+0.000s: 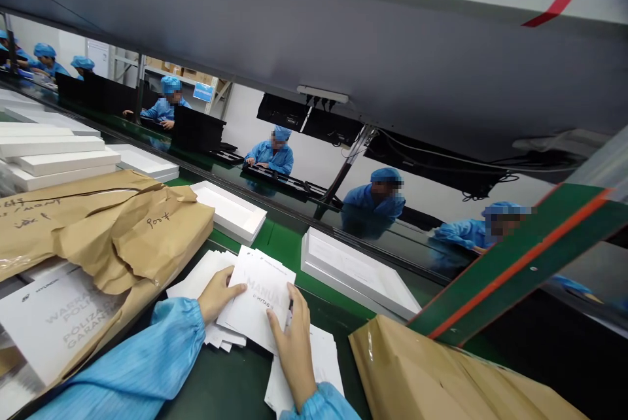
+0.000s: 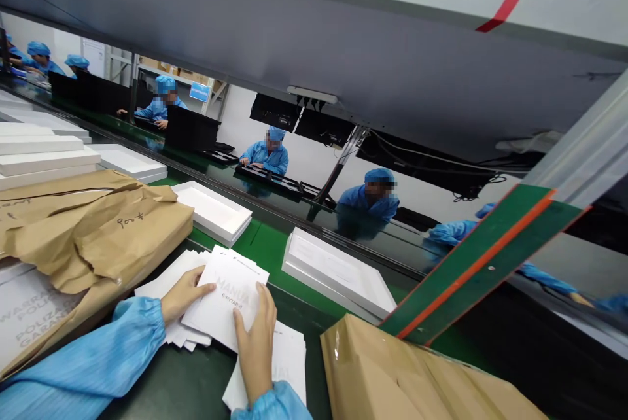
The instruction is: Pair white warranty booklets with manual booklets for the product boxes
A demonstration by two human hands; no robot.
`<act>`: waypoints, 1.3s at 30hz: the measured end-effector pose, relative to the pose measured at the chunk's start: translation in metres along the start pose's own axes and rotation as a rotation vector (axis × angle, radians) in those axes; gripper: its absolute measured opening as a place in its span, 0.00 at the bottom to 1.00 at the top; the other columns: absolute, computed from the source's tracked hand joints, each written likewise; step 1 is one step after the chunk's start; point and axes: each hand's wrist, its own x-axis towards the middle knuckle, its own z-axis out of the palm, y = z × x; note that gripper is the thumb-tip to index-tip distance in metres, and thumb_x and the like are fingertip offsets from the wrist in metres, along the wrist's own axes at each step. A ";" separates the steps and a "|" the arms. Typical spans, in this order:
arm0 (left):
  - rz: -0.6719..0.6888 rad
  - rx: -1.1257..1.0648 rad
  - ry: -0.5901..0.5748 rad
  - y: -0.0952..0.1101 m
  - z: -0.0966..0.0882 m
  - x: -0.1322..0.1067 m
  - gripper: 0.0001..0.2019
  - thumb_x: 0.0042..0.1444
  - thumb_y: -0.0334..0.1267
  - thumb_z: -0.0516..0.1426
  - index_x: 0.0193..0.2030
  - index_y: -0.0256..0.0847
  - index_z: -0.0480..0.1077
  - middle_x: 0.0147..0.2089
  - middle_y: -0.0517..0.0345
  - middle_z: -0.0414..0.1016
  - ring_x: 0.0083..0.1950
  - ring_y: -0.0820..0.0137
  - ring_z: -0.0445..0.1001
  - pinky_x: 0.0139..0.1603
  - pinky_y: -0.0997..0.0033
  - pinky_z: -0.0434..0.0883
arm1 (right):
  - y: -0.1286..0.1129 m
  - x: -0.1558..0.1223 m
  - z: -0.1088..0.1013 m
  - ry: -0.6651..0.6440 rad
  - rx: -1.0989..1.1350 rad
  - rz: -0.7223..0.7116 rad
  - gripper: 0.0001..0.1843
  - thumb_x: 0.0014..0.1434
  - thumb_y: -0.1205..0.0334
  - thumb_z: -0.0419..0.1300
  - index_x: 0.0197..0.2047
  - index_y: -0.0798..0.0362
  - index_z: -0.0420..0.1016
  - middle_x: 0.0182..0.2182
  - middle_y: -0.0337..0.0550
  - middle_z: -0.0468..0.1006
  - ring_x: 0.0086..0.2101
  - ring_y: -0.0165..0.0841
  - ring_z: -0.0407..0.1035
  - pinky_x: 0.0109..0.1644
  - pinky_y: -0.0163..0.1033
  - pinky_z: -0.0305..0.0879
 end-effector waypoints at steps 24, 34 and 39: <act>-0.240 -0.354 -0.083 0.008 0.013 -0.016 0.27 0.45 0.50 0.50 0.50 0.38 0.54 0.38 0.49 0.70 0.32 0.68 0.70 0.28 0.72 0.67 | -0.015 -0.004 0.003 -0.172 0.812 0.465 0.22 0.44 0.46 0.53 0.36 0.55 0.62 0.24 0.41 0.70 0.16 0.24 0.59 0.16 0.30 0.50; -0.271 -0.125 -0.086 0.006 0.017 -0.016 0.27 0.45 0.52 0.48 0.50 0.41 0.51 0.30 0.55 0.71 0.26 0.72 0.70 0.23 0.76 0.64 | 0.002 0.005 -0.004 -0.156 0.562 0.362 0.23 0.46 0.45 0.50 0.36 0.58 0.61 0.14 0.37 0.67 0.09 0.23 0.58 0.10 0.27 0.49; -0.149 -0.062 -0.025 0.004 0.016 -0.015 0.26 0.46 0.48 0.49 0.50 0.37 0.52 0.23 0.60 0.69 0.21 0.73 0.67 0.21 0.76 0.61 | 0.009 0.005 -0.008 -0.199 0.528 0.387 0.24 0.48 0.46 0.49 0.38 0.59 0.60 0.13 0.36 0.67 0.09 0.23 0.57 0.10 0.26 0.47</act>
